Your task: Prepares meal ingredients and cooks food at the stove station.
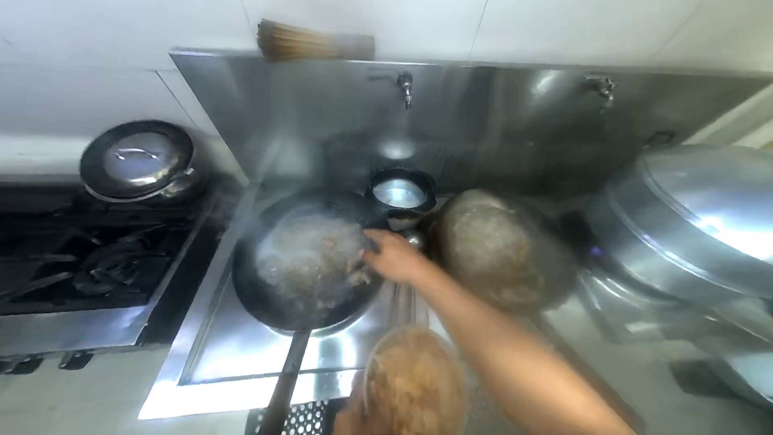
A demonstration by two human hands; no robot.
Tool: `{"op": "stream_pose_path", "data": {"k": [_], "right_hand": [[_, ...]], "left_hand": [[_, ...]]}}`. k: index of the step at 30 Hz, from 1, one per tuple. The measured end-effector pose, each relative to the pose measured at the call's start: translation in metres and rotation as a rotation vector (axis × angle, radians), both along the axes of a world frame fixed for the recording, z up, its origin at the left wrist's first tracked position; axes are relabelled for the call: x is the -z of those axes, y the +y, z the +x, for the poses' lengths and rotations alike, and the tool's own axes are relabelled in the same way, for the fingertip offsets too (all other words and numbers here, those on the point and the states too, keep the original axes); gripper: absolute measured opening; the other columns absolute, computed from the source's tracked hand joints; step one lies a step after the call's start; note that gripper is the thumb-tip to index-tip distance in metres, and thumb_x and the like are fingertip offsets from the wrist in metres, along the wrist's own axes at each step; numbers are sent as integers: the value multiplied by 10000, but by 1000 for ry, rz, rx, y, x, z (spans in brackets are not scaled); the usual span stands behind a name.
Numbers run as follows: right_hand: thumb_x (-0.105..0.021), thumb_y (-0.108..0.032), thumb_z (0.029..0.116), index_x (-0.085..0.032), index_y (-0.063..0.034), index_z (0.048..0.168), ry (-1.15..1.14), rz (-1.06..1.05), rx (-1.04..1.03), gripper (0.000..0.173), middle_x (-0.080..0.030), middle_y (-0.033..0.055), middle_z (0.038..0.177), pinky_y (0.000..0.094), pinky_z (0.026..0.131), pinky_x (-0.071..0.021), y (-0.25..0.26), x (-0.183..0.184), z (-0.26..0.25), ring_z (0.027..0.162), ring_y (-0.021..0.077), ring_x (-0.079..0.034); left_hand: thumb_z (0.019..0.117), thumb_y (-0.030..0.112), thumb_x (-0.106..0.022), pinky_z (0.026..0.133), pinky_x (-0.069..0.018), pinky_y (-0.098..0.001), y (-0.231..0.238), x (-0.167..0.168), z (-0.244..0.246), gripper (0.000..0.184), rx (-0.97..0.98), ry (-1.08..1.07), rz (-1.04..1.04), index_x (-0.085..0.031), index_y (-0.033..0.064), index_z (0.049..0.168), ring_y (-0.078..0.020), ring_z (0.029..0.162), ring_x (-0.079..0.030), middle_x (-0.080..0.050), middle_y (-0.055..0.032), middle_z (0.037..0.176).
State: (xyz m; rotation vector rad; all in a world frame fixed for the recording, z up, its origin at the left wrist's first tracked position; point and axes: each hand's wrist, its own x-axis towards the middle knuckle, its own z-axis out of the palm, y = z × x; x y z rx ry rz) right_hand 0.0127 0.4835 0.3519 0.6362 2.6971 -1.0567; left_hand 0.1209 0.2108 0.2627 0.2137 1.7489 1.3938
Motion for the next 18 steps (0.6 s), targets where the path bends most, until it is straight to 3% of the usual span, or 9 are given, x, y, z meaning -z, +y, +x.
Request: {"op": "stream_pose_path", "data": {"k": [2, 7, 10, 12, 15, 17, 18], "right_hand": [[-597, -489, 1011, -515, -227, 1517, -63, 67, -2, 576, -599, 95, 1447, 581, 1087, -477, 8, -9, 36, 1290, 287, -602], [-657, -511, 938, -574, -235, 1466, -282, 11, -103, 602, -676, 89, 1307, 579, 990, -535, -6, 42, 135, 1108, 283, -684], [-558, -361, 1001, -641, -194, 1375, -184, 255, -90, 418, -706, 95, 1227, 546, 963, -551, -40, 52, 166, 1104, 290, -690], [-506, -243, 1016, -714, -142, 1214, -59, 454, -54, 304, -723, 99, 1083, 497, 841, -600, -53, 59, 183, 970, 282, -721], [-542, -164, 983, -754, -120, 1043, 132, 594, 2, 225, -721, 68, 933, 420, 711, -618, -62, 58, 202, 811, 236, -724], [-557, -166, 967, -753, -113, 1043, 81, 558, 27, 217, -715, 70, 939, 412, 708, -616, -71, 47, 205, 806, 233, -720], [-554, -174, 973, -737, -94, 1093, -49, 488, 41, 233, -713, 100, 1009, 449, 756, -613, -77, 36, 202, 866, 266, -722]], "left_hand": [[990, 55, -585, 552, -650, -454, -10, 3, -10, 445, 31, 10, -7, -501, 12, 1425, -273, 648, -735, -739, -165, 976], [979, 45, -563, 554, -651, -438, -14, 1, -29, 563, 128, 78, -32, -425, 37, 1524, -238, 618, -728, -744, -146, 1008], [984, 61, -557, 555, -653, -434, -12, 3, -30, 562, 171, 62, -42, -417, 58, 1529, -237, 616, -731, -751, -130, 986], [987, 78, -551, 559, -650, -434, -10, 7, -30, 569, 198, 66, -54, -403, 56, 1536, -232, 615, -727, -746, -129, 977], [987, 82, -540, 565, -649, -436, -9, 9, -28, 566, 211, 71, -78, -402, 57, 1535, -233, 615, -729, -745, -137, 969], [985, 75, -544, 561, -650, -437, -8, 10, -25, 564, 207, 69, -69, -406, 57, 1531, -236, 620, -731, -744, -141, 991], [985, 69, -546, 556, -650, -436, -7, 10, -22, 561, 200, 67, -60, -409, 58, 1529, -237, 620, -732, -745, -141, 1004]]}}
